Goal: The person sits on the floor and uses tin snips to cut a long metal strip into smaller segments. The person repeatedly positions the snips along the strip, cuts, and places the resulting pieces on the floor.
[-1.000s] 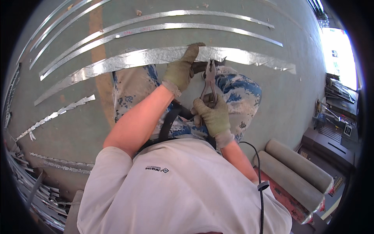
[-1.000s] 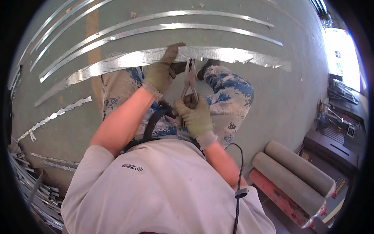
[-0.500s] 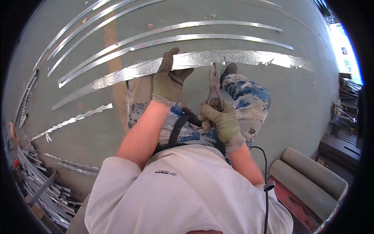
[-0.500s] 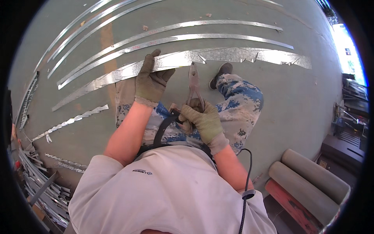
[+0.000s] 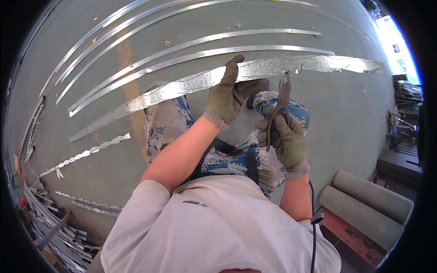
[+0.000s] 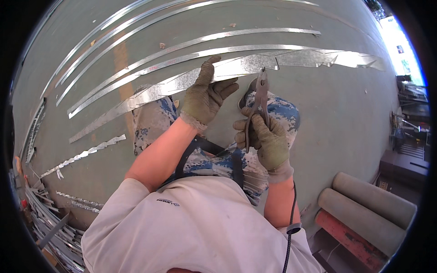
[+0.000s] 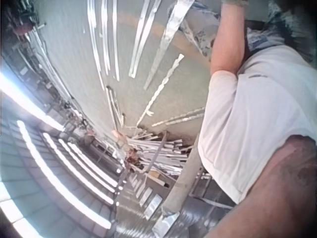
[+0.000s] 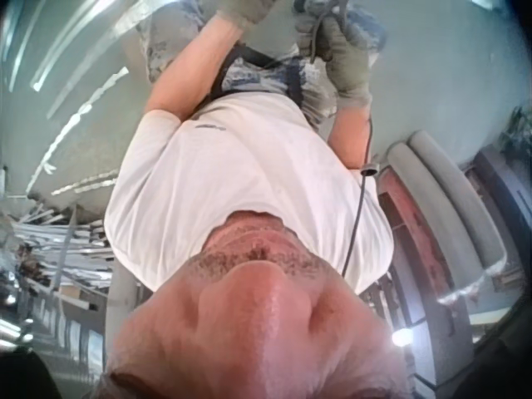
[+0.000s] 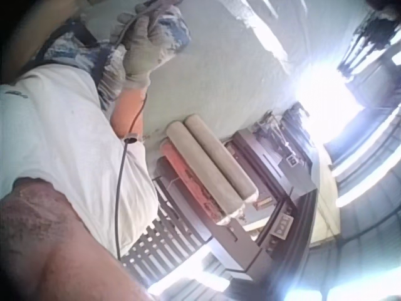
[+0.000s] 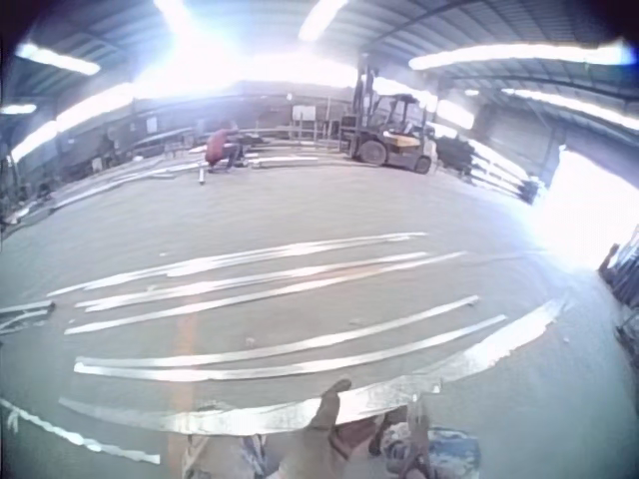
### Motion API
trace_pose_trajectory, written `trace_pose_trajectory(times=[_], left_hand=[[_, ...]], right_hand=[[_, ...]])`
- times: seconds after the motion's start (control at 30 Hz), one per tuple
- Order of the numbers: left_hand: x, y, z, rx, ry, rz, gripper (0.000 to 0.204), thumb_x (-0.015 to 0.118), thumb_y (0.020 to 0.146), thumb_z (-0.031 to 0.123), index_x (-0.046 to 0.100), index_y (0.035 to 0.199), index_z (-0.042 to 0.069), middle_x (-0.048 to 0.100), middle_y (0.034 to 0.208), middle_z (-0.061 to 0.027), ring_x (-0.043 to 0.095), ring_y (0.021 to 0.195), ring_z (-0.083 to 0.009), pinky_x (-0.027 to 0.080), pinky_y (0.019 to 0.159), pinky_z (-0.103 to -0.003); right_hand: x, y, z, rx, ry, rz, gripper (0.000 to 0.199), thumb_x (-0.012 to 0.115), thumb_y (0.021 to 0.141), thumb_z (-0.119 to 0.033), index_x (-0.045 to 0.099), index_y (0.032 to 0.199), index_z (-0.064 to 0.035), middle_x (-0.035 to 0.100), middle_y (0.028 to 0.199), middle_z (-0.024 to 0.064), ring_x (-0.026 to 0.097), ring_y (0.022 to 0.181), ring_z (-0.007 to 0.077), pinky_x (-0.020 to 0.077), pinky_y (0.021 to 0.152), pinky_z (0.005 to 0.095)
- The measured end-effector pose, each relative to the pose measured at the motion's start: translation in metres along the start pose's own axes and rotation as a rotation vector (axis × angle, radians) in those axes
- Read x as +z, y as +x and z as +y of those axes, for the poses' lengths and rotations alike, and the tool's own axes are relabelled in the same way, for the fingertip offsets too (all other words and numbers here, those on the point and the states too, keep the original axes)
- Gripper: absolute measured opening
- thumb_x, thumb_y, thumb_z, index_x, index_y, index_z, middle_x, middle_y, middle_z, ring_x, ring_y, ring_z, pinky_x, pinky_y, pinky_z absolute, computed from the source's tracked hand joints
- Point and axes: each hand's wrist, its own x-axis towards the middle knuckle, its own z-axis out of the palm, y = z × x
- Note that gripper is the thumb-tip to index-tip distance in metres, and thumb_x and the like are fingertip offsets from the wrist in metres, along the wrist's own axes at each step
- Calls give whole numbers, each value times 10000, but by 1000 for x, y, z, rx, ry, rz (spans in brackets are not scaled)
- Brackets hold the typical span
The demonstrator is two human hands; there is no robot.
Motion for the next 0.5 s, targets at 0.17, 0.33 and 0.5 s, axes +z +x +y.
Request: trace_pose_trajectory(times=[0.17, 0.33, 0.5], left_hand=[[-20, 13, -12, -60, 34, 10, 466, 536, 1093, 384, 502, 1481, 128, 727, 1168, -124, 751, 1025, -258, 644, 940, -405], [-40, 18, -17, -89, 196, 131, 419, 538, 1100, 374, 547, 1459, 158, 729, 1145, -100, 744, 993, -225, 637, 861, -357], [-39, 19, -15, -95, 189, 150, 417, 554, 1094, 377, 566, 1450, 160, 734, 1120, -80, 737, 939, -200, 625, 829, -338]], right_hand=[[7, -7, 23, 163, -4, 4, 404, 550, 1101, -284, 571, 1370, 16, 737, 1101, 143, 736, 854, 212, 614, 725, 340], [18, 2, 47, 248, -36, -8, 365, 569, 1099, -275, 585, 1358, -18, 728, 1121, 101, 708, 880, 167, 579, 759, 300], [14, 17, 65, 188, -292, 130, 290, 619, 1076, -300, 693, 1181, -39, 691, 872, 16, 620, 754, 86, 494, 637, 253]])
